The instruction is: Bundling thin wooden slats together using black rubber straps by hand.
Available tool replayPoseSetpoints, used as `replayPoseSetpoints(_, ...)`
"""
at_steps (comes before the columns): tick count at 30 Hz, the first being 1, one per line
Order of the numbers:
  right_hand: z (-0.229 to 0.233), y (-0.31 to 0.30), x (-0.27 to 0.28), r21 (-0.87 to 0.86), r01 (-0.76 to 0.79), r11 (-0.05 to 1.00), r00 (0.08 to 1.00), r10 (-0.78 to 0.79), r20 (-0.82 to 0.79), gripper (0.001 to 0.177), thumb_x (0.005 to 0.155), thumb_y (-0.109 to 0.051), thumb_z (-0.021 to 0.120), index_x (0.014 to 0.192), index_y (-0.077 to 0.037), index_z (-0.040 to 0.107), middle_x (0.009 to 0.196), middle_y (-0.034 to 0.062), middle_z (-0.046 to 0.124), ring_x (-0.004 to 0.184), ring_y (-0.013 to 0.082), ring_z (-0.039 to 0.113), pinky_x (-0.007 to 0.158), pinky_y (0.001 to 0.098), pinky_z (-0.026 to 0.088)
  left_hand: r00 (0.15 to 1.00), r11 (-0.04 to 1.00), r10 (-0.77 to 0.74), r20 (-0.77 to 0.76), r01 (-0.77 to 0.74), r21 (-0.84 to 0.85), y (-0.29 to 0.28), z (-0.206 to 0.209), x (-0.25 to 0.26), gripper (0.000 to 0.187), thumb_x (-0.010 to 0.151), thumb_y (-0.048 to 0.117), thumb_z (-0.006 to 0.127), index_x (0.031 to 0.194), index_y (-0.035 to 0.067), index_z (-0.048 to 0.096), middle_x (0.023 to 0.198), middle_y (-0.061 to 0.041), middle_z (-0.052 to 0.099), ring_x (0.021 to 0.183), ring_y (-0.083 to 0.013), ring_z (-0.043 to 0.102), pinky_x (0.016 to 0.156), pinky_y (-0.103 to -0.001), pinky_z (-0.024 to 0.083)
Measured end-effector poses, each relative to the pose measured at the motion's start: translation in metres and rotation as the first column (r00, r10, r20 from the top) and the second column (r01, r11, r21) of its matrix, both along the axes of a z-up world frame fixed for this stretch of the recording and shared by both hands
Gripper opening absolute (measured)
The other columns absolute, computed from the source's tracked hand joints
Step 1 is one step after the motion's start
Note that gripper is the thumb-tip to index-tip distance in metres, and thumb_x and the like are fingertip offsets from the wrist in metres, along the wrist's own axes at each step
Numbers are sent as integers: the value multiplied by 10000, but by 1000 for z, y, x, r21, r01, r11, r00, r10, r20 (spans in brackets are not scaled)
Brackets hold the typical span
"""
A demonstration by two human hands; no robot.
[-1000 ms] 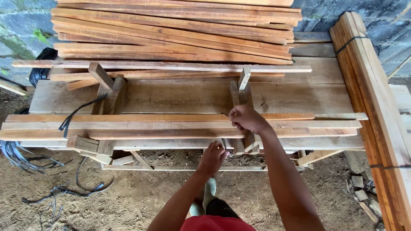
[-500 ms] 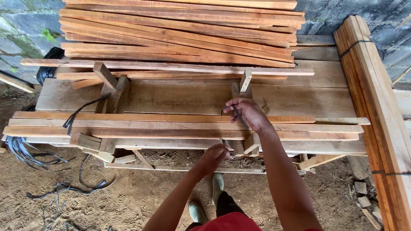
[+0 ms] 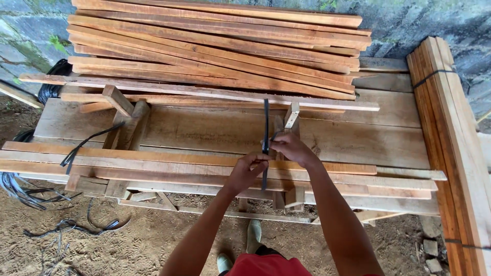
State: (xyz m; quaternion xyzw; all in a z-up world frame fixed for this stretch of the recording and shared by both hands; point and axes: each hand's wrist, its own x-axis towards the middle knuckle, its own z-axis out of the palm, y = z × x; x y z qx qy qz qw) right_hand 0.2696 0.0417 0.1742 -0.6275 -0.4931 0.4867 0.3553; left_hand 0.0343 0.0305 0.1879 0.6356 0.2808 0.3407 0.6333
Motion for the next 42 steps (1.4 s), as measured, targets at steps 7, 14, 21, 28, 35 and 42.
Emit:
replayPoseSetpoints(7,-10,10,-13,32,182,983,911,-156,-381,320,886,-55,775,1152,110,711,799,141,640,690,223,666,734,410,598,978,973,206,-41,-200,114,13,-14,22,270,975,104,736,1196,86,583,912,-125,728,871,-231,708,840,-433,563)
replayPoseSetpoints(14,-25,12,-17,-156,380,912,764,-404,-503,242,901,-216,847,994,-45,705,739,115,733,545,135,662,515,234,514,943,947,312,-115,-318,-40,21,-14,29,201,1052,238,644,1183,86,629,1068,-132,756,1094,-279,711,1012,-503,533)
replayPoseSetpoints(21,-7,0,-26,-65,338,939,884,-340,-321,233,958,-156,761,1131,-1,784,863,174,718,759,192,649,679,306,498,892,927,372,-256,-370,59,22,-1,41,274,1027,309,685,942,55,741,698,-107,748,533,-144,698,538,-303,563)
replayPoseSetpoints(28,36,-8,-34,9,214,977,957,-208,-202,247,957,-299,788,924,-61,843,783,132,759,728,178,625,690,342,475,903,928,306,-300,-214,304,27,0,41,133,1015,179,679,962,63,717,722,-108,739,520,-188,719,523,-315,571)
replayPoseSetpoints(35,17,-3,17,-11,-25,1000,905,18,-425,149,919,-217,788,895,-70,792,764,97,679,584,162,577,621,278,420,986,856,-115,-119,38,-515,33,-15,32,282,1082,277,573,1142,17,662,967,-109,710,887,-223,732,725,-381,654)
replayPoseSetpoints(42,32,-8,40,123,-486,865,859,447,250,149,891,-129,791,997,-26,797,1014,150,698,949,334,667,891,456,511,997,661,-1,-76,-56,-748,9,-8,41,273,1044,367,645,1117,104,656,976,-37,611,914,-203,721,692,-295,621)
